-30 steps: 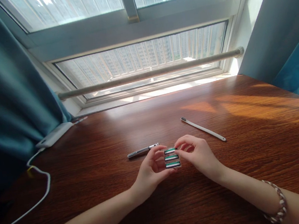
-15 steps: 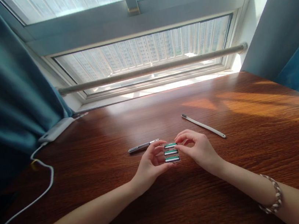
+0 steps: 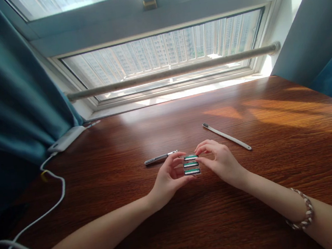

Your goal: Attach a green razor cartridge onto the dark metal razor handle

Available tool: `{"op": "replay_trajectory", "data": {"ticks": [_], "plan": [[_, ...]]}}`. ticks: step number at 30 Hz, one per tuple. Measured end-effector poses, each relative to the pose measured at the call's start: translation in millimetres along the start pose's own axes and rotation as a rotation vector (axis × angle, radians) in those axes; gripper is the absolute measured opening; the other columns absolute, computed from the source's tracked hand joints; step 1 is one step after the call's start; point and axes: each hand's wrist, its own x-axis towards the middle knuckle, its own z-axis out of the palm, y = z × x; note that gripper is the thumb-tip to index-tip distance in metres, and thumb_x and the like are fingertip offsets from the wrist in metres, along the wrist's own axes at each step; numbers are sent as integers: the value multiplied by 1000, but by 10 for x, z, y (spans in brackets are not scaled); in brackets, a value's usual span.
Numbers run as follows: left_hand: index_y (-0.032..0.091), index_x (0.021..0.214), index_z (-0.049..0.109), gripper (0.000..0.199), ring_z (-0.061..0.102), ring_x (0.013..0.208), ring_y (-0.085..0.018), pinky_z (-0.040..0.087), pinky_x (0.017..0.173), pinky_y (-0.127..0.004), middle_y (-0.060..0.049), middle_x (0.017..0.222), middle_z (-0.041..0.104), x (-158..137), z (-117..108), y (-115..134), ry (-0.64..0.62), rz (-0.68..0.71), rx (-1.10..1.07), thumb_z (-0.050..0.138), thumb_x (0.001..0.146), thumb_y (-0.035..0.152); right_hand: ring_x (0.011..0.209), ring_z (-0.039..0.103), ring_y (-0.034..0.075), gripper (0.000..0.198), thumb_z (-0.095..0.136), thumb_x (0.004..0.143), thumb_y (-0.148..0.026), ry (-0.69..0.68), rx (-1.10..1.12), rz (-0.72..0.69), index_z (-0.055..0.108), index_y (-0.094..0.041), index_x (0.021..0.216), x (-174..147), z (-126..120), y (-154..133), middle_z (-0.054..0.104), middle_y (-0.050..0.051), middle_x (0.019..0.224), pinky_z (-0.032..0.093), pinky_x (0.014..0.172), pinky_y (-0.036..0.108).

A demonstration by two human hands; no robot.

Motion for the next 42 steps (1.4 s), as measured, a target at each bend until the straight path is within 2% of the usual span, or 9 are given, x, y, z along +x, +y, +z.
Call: {"op": "replay_trajectory", "data": {"ticks": [9,13,19,24,32,37,42], "plan": [[21,106,39,56,62,89,-22,50,82,-41,-7,108,55,19,-18,-3,-18,-20,-19,71,61,13,83,57,17,12,53,79,-26,-7,50,-17,62,-19,78,5,1,-14,61,4,85,46,78,32],[21,105,40,55,63,88,-22,50,82,-41,-8,108,56,22,-13,-4,-18,-14,-33,71,61,14,87,57,18,11,58,75,-26,-8,54,-40,62,-19,83,-13,29,-16,61,5,90,47,79,33],[22,106,42,54,63,89,-22,47,85,-42,-7,108,57,-2,2,-7,-25,-9,1,71,61,14,84,59,18,17,60,74,-27,35,72,29,58,-19,88,-38,53,-32,63,3,88,49,77,34],[22,106,40,52,63,90,-23,48,84,-43,-8,108,56,-6,4,-12,-36,4,18,69,64,14,81,60,17,23,63,70,-25,46,34,32,56,-19,91,-51,57,-57,63,3,88,50,75,33],[22,107,38,51,61,94,-23,47,87,-43,-8,111,55,-27,23,3,-33,15,72,67,66,13,72,61,15,13,59,75,-27,103,8,58,58,-19,86,-78,52,-90,63,2,81,51,70,29],[22,107,39,52,61,94,-24,47,86,-43,-9,111,55,-23,17,3,-26,3,73,68,65,14,71,61,15,11,57,76,-25,124,-98,-20,59,-20,86,-80,39,-90,64,2,81,50,68,28],[21,105,38,53,61,93,-24,48,84,-43,-8,108,56,-1,0,7,-16,0,19,69,63,12,72,60,14,20,59,75,-21,153,-173,-125,57,-19,94,-81,42,-68,64,1,80,49,72,27]]}}
